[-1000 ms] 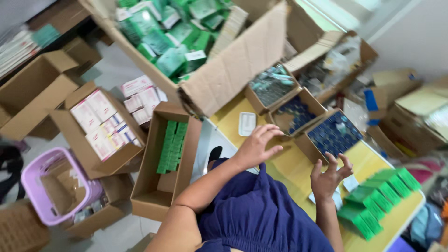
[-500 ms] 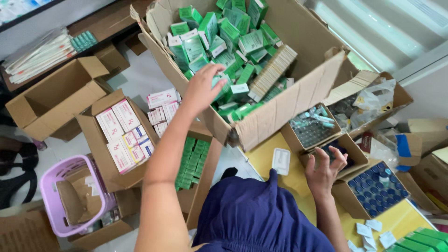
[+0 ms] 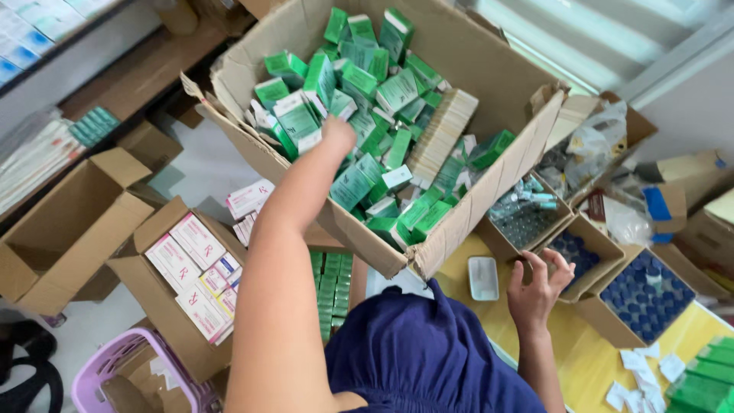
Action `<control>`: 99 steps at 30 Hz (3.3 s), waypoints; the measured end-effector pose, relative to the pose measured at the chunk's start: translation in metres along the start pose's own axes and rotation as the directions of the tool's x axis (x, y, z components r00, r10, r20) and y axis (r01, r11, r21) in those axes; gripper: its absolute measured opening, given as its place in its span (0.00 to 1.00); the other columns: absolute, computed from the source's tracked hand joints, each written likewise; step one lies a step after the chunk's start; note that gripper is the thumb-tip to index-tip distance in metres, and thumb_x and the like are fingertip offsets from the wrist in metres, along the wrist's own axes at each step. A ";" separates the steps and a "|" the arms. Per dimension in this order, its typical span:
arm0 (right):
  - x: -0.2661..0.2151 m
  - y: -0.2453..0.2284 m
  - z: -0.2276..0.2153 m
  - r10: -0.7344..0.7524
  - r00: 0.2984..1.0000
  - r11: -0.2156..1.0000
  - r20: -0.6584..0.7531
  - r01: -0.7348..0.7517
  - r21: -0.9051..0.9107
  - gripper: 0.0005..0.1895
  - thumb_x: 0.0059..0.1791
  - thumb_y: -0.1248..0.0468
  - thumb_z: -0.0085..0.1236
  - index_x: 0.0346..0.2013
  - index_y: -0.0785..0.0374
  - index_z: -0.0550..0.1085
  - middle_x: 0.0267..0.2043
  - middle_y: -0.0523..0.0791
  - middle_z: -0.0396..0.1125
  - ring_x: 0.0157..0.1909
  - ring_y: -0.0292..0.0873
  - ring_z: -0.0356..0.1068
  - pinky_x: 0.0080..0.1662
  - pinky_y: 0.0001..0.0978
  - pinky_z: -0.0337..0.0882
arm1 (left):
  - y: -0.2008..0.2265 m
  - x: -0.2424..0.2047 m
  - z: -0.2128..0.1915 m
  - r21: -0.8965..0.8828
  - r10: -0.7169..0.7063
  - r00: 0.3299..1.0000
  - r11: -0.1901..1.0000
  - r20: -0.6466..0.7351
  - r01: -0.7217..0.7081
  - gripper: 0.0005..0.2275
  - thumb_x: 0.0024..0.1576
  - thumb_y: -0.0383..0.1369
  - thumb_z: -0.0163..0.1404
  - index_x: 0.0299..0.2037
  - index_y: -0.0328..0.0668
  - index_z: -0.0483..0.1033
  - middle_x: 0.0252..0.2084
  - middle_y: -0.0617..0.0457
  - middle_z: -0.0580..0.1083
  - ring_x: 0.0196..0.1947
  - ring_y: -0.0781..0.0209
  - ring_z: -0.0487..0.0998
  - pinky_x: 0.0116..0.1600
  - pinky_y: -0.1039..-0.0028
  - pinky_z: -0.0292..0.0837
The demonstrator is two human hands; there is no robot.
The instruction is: The person repeatedly picks up small green boxes from a large cardboard carton, places them into a white plastic tray, and then transfers them into a green outer box. The person stacks the filled green boxes on a yellow table.
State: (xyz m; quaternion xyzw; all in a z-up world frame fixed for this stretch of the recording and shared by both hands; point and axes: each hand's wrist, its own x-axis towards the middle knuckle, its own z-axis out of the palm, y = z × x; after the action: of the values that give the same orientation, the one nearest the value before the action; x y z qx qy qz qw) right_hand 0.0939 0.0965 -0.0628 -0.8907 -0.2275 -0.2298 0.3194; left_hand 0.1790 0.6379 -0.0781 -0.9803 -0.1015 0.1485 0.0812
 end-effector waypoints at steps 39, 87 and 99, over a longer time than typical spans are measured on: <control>-0.032 0.023 -0.227 -0.076 0.985 0.806 0.153 -0.030 0.591 0.26 0.45 0.71 0.67 0.54 0.62 0.64 0.57 0.54 0.62 0.51 0.46 0.72 0.49 0.38 0.79 | 0.436 -0.323 -0.101 -0.494 0.201 0.582 0.357 -0.788 -0.792 0.44 0.37 0.28 0.67 0.67 0.40 0.58 0.62 0.42 0.64 0.63 0.37 0.66 0.68 0.54 0.67; -0.042 0.066 -0.230 -0.316 0.842 0.948 0.437 0.261 0.184 0.45 0.28 0.55 0.74 0.58 0.59 0.69 0.67 0.49 0.55 0.72 0.59 0.49 0.69 0.54 0.54 | 0.460 -0.342 -0.090 -0.692 0.386 0.777 0.362 -0.498 -0.624 0.51 0.33 0.43 0.74 0.70 0.52 0.57 0.60 0.41 0.60 0.62 0.37 0.62 0.62 0.54 0.65; -0.049 0.076 -0.195 -0.236 0.772 0.962 0.590 0.098 0.256 0.52 0.32 0.51 0.76 0.66 0.59 0.63 0.71 0.52 0.50 0.71 0.61 0.47 0.67 0.51 0.57 | 0.458 -0.328 -0.045 -0.779 0.231 0.879 0.408 -0.416 -0.476 0.42 0.39 0.47 0.70 0.67 0.55 0.65 0.59 0.45 0.66 0.60 0.42 0.69 0.59 0.57 0.71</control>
State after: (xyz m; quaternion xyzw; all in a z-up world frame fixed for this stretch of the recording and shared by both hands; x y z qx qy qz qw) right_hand 0.0457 -0.1002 0.0095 -0.8538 -0.4206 0.0707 0.2985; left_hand -0.0336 0.1163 -0.0323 -0.8941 0.0603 -0.0301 -0.4428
